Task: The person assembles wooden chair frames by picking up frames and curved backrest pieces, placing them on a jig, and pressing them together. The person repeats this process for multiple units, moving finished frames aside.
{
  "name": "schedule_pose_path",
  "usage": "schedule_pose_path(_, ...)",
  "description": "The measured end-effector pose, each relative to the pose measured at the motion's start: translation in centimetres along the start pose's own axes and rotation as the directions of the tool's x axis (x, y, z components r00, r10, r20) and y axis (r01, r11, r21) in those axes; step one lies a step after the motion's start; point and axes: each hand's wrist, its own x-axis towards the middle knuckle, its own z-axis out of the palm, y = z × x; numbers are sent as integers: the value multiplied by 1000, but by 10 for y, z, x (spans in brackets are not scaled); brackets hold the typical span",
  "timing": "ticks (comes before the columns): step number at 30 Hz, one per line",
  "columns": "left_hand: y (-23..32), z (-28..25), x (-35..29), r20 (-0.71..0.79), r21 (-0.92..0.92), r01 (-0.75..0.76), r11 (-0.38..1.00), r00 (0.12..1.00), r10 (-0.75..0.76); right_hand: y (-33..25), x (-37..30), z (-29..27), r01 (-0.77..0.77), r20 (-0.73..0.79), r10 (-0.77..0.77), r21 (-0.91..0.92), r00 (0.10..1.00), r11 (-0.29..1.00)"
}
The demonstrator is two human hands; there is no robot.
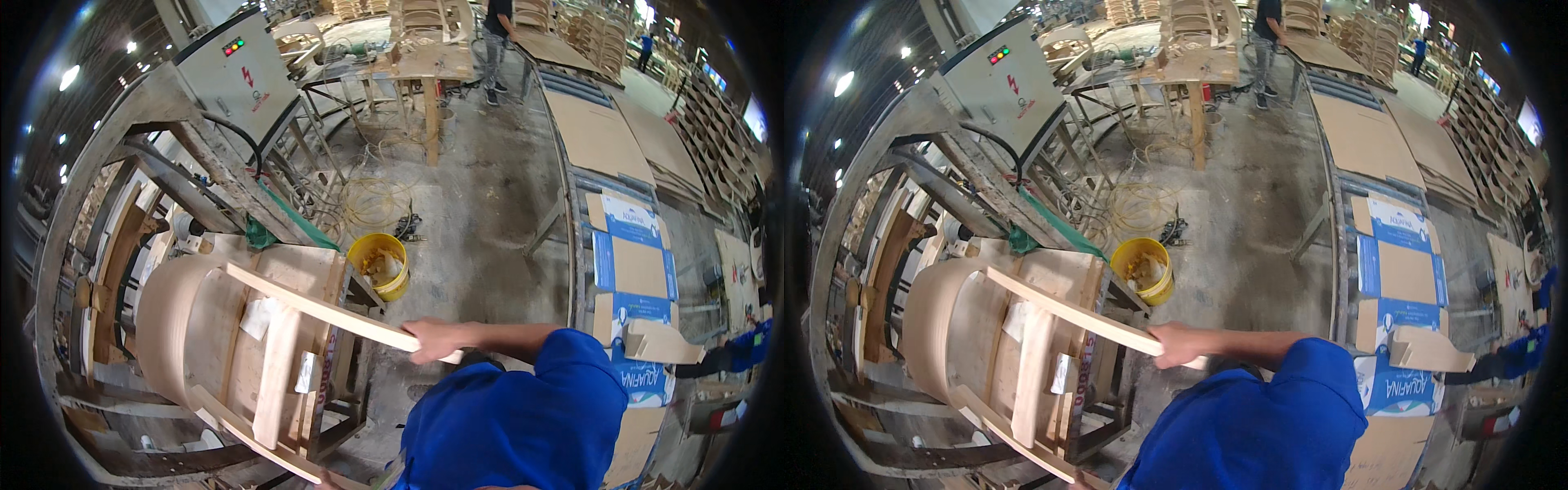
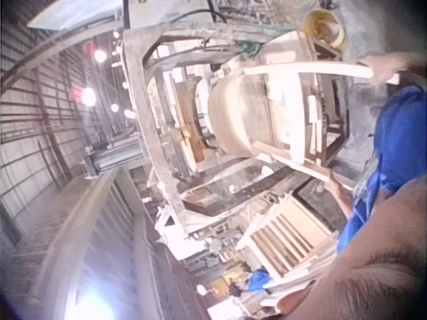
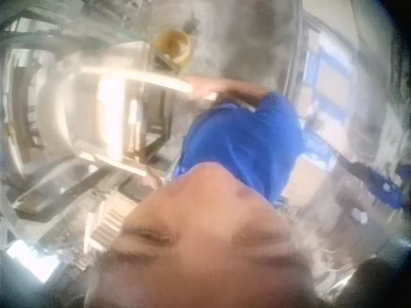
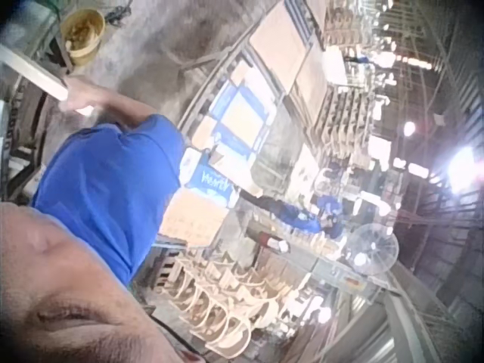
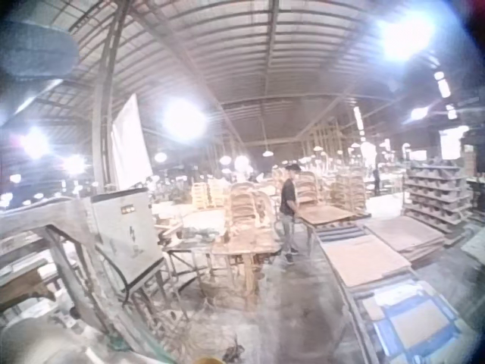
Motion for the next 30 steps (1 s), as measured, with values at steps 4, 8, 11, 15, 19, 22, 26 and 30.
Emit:
schedule_pose_path(4, -11, 34, -65, -2, 80, 41, 996, 999, -41, 56, -45, -28, -34, 96, 39, -55, 995, 998)
schedule_pose_path(8, -15, 71, -131, -24, 124, 112, 986, 994, -110, 131, -95, -46, -21, 70, 29, -124, 997, 992)
schedule_pose_path(11, -16, 90, -180, -64, 156, 167, 974, 985, -159, 180, -120, -57, -24, 16, 25, -63, 1000, 998)
schedule_pose_path(15, -5, 111, -226, -104, 190, 191, 963, 979, -174, 236, -141, -72, -236, -18, 239, 90, 971, 967)
schedule_pose_path(19, 6, 129, -253, -108, 219, 166, 962, 983, -145, 260, -169, -90, -382, -90, 427, 308, 900, 871)
schedule_pose_path(22, 19, 149, -253, -55, 157, 48, 986, 998, -39, 274, -205, -102, -456, -172, 515, 293, 839, 840)
schedule_pose_path(26, 54, 190, -215, 40, -19, -195, 981, 980, 195, 299, -247, -104, -417, -287, 548, 409, 786, 812)
schedule_pose_path(30, 132, 242, -185, 224, -50, -264, 963, 937, 268, 317, -279, -92, -504, -367, 710, 516, 601, 693)
